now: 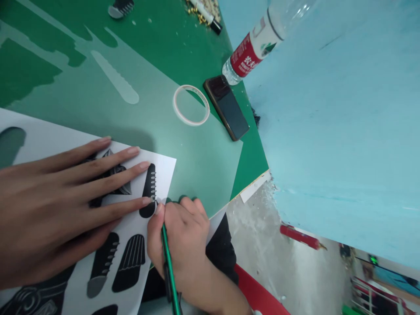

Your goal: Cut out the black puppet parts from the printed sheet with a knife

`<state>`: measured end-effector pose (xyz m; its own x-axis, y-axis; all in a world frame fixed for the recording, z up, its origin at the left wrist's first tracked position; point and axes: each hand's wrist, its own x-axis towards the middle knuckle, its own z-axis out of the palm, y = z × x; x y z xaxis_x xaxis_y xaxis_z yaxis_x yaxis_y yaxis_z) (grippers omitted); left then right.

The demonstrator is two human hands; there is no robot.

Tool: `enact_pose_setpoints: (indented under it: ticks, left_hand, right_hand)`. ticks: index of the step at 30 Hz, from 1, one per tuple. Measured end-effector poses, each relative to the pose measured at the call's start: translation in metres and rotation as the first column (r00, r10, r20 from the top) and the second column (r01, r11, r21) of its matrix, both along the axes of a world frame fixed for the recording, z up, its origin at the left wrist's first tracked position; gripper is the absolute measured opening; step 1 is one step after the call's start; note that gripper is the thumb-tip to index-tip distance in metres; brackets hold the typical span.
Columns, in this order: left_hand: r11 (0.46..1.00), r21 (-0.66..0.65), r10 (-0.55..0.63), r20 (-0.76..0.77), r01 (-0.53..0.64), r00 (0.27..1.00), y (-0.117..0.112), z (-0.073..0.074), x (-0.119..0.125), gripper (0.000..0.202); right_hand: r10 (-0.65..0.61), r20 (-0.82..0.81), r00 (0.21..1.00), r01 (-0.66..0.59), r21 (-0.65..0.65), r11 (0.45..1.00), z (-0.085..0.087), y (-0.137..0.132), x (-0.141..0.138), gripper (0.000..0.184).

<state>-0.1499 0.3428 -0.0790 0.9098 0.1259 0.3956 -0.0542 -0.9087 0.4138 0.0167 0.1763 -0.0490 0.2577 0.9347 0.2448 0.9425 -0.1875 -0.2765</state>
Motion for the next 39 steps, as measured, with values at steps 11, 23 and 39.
enact_pose_setpoints:
  ticks: [11,23,39]
  left_hand:
    - [0.998,0.060,-0.009,0.029,0.007,1.000,0.003,0.003,0.002,0.044]
    - [0.964,0.232,-0.148,0.044,0.134,0.988,0.013,0.012,-0.005,0.026]
    - [0.921,0.337,-0.235,0.083,0.195,0.968,0.018,0.023,-0.003,0.026]
  right_hand:
    - [0.002,-0.402,0.916,0.027,0.068,0.997,0.006,-0.011,0.012,0.047]
    - [0.372,-0.331,0.867,-0.216,0.424,0.879,-0.009,-0.029,0.044,0.031]
    - [0.363,-0.229,0.903,-0.229,0.458,0.859,-0.035,-0.017,0.022,0.038]
